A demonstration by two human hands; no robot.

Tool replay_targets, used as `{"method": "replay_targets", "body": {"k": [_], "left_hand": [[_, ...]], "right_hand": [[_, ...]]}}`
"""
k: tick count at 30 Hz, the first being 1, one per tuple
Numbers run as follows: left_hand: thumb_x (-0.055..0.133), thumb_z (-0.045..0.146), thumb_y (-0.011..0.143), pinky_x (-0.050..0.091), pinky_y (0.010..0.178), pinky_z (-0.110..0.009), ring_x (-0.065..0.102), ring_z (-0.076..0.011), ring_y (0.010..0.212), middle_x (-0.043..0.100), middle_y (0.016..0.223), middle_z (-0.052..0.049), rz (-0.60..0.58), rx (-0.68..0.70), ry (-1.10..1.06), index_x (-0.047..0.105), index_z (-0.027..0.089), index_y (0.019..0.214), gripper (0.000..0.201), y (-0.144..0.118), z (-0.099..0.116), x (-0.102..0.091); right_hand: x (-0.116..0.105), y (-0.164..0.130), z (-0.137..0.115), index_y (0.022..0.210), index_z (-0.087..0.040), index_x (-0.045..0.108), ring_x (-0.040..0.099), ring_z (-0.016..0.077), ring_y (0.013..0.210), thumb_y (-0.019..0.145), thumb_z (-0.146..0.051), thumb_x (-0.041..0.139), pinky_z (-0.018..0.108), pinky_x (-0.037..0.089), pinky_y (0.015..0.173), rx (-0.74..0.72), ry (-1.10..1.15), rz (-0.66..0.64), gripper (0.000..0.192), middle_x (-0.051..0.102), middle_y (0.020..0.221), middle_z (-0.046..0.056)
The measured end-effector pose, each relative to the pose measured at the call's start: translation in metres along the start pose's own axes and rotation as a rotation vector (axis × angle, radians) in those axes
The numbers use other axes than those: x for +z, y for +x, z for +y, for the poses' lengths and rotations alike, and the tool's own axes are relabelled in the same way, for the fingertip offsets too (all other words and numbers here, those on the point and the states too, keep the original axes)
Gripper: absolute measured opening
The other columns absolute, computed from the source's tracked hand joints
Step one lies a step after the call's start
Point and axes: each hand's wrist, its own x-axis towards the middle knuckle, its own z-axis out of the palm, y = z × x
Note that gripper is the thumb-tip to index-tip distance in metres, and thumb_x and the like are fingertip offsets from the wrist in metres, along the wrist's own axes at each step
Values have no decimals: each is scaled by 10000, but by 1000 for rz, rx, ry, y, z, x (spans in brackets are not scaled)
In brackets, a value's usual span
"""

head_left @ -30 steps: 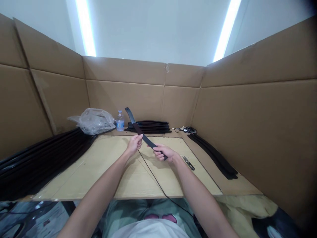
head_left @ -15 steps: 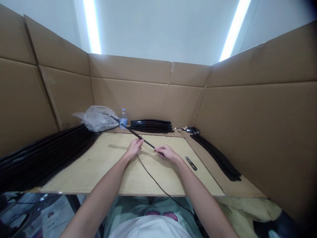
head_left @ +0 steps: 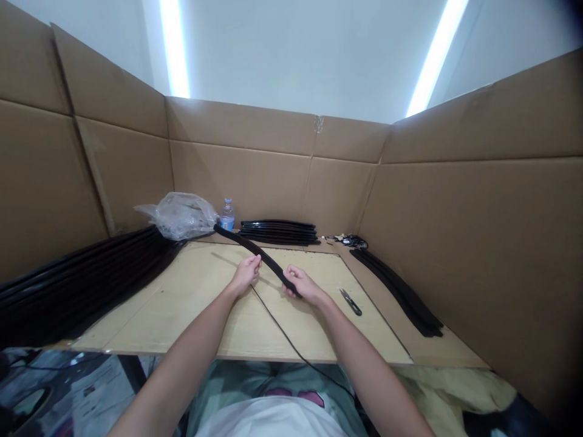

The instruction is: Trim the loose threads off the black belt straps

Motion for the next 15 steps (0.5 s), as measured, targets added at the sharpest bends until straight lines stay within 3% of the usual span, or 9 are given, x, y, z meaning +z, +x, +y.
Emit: {"method": "replay_targets", "body": {"k": [8,12,15], "left_hand": [[584,528,770,96,334,-169,179,-22,315,278,489,103,-4,-38,-19,441,185,693,380,2,1,-3],[601,552,749,91,337,-165,181,-20,326,273,496,103,-18,-53,-12,452,178,695,406,1,2,-3],[609,560,739,90,340,-165,183,-21,333,264,497,104,-24,-54,-6,452,177,695,416,0,2,-3]], "right_hand": [[-9,5,4,842,-174,552,423,72,479,747,-486,638,178,285,426,-32,-48,108,337,605,661,-16],[-10,6,7,984,-155,602,414,69,468,742,-438,661,185,276,413,18,-53,108,377,590,654,-13],[-11,4,6,986,-135,635,384,62,435,734,-408,679,186,249,391,50,-63,89,375,533,577,-35]]}}
